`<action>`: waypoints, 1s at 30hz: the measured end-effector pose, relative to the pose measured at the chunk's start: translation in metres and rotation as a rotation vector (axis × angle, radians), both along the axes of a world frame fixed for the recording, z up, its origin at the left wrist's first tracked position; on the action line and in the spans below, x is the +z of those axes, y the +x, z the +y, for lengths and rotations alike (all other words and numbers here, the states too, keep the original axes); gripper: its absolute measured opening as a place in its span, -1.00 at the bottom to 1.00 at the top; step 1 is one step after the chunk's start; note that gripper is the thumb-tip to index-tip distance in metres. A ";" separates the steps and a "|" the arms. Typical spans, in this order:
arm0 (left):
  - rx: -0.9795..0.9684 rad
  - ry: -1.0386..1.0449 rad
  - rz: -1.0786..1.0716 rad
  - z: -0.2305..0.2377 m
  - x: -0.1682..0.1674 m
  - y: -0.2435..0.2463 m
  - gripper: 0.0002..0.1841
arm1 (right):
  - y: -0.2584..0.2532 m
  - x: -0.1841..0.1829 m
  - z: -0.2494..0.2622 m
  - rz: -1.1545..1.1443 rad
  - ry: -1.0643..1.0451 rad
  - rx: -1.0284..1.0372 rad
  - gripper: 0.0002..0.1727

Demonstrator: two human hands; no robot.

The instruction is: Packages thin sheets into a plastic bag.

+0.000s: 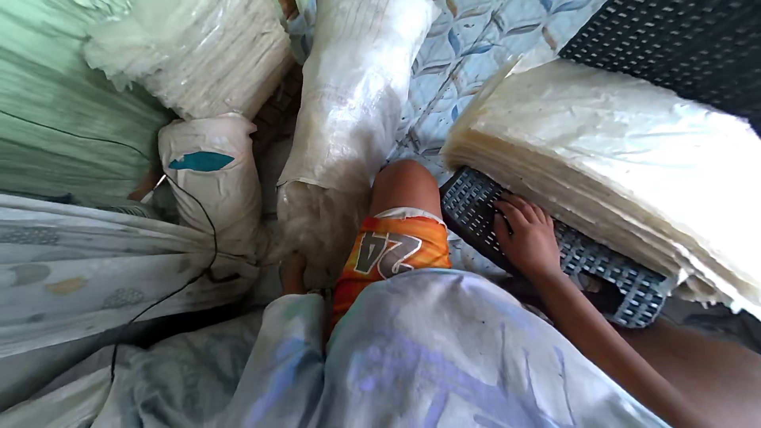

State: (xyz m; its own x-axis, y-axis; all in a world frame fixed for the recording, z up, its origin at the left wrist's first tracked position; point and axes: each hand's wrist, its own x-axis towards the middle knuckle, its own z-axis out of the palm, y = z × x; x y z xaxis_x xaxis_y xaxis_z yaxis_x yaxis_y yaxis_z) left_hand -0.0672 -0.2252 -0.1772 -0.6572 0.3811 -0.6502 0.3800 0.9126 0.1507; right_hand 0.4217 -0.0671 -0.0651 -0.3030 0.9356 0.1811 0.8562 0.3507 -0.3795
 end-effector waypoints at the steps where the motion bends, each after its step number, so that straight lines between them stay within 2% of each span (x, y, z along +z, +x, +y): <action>1: 0.148 0.152 0.085 0.010 0.016 0.009 -0.55 | 0.000 -0.001 0.000 -0.002 0.002 -0.002 -0.50; 2: 0.235 0.316 0.194 0.021 0.032 0.021 -0.56 | 0.001 -0.002 0.001 -0.001 0.004 -0.006 -0.50; 3: 0.230 0.480 0.295 0.031 0.049 0.034 -0.55 | 0.001 -0.001 0.002 0.003 0.008 -0.009 -0.51; 5: 0.024 0.701 0.402 0.044 0.073 0.058 -0.49 | -0.001 0.000 0.002 0.004 0.005 -0.006 -0.52; 6: -0.122 0.704 0.402 0.052 0.079 0.065 -0.41 | -0.002 0.001 0.002 0.003 0.000 -0.004 -0.52; 7: -0.251 0.623 0.385 0.063 0.081 0.069 -0.34 | -0.002 0.002 0.002 0.001 -0.005 -0.003 -0.52; 8: -0.319 0.483 0.341 0.073 0.084 0.071 -0.33 | -0.002 0.002 0.002 -0.002 -0.010 -0.002 -0.52; 9: -0.318 0.358 0.268 0.083 0.089 0.069 -0.41 | -0.002 0.003 0.000 0.000 -0.015 -0.002 -0.52; 10: -0.277 0.316 0.183 0.091 0.099 0.064 -0.49 | -0.001 0.003 -0.001 0.008 -0.022 -0.005 -0.53; 11: -0.220 0.388 0.078 0.096 0.114 0.058 -0.54 | 0.000 0.005 0.000 0.021 -0.041 -0.011 -0.55; 13: -0.134 0.714 -0.104 0.101 0.156 0.050 -0.59 | -0.002 0.024 0.002 0.066 -0.171 -0.050 -0.60; 14: -0.175 0.837 -0.142 0.100 0.185 0.050 -0.61 | -0.006 0.042 0.001 0.093 -0.265 -0.074 -0.62; 15: -0.297 0.918 -0.165 0.097 0.215 0.052 -0.65 | -0.014 0.064 -0.002 0.141 -0.335 -0.077 -0.62; 17: -0.690 0.930 -0.242 0.092 0.279 0.068 -0.73 | -0.037 0.113 -0.012 0.302 -0.345 0.052 -0.50; 19: -1.153 0.822 -0.299 0.089 0.334 0.113 -0.71 | -0.067 0.158 -0.026 0.445 -0.164 0.360 -0.20; 20: -1.375 0.830 -0.301 0.085 0.355 0.138 -0.72 | -0.081 0.177 -0.032 0.481 -0.071 0.527 -0.09; 21: -1.557 0.917 -0.270 0.082 0.374 0.159 -0.72 | -0.091 0.195 -0.036 0.506 0.006 0.643 -0.10; 22: -1.648 1.054 -0.203 0.079 0.391 0.173 -0.73 | -0.096 0.210 -0.038 0.550 0.057 0.696 -0.24; 23: -1.637 1.189 -0.111 0.078 0.410 0.179 -0.69 | -0.095 0.221 -0.037 0.619 0.095 0.690 -0.49; 24: -1.557 1.296 -0.032 0.080 0.432 0.180 -0.56 | -0.090 0.231 -0.035 0.695 0.149 0.639 -0.73; 25: -1.469 1.358 0.034 0.085 0.455 0.179 -0.36 | -0.081 0.243 -0.034 0.751 0.200 0.567 -0.84; 26: -1.427 1.359 0.105 0.093 0.475 0.177 -0.17 | -0.072 0.255 -0.033 0.782 0.258 0.498 -0.85; 27: -1.407 1.341 0.156 0.102 0.488 0.178 -0.11 | -0.062 0.268 -0.034 0.794 0.298 0.451 -0.82; 28: -1.396 1.379 0.166 0.111 0.494 0.185 -0.26 | -0.053 0.277 -0.037 0.778 0.311 0.413 -0.76; 29: -1.392 1.462 0.176 0.117 0.495 0.195 -0.54 | -0.046 0.281 -0.039 0.731 0.279 0.370 -0.69; 30: -1.400 1.556 0.201 0.121 0.497 0.206 -0.72 | -0.038 0.278 -0.039 0.683 0.210 0.304 -0.68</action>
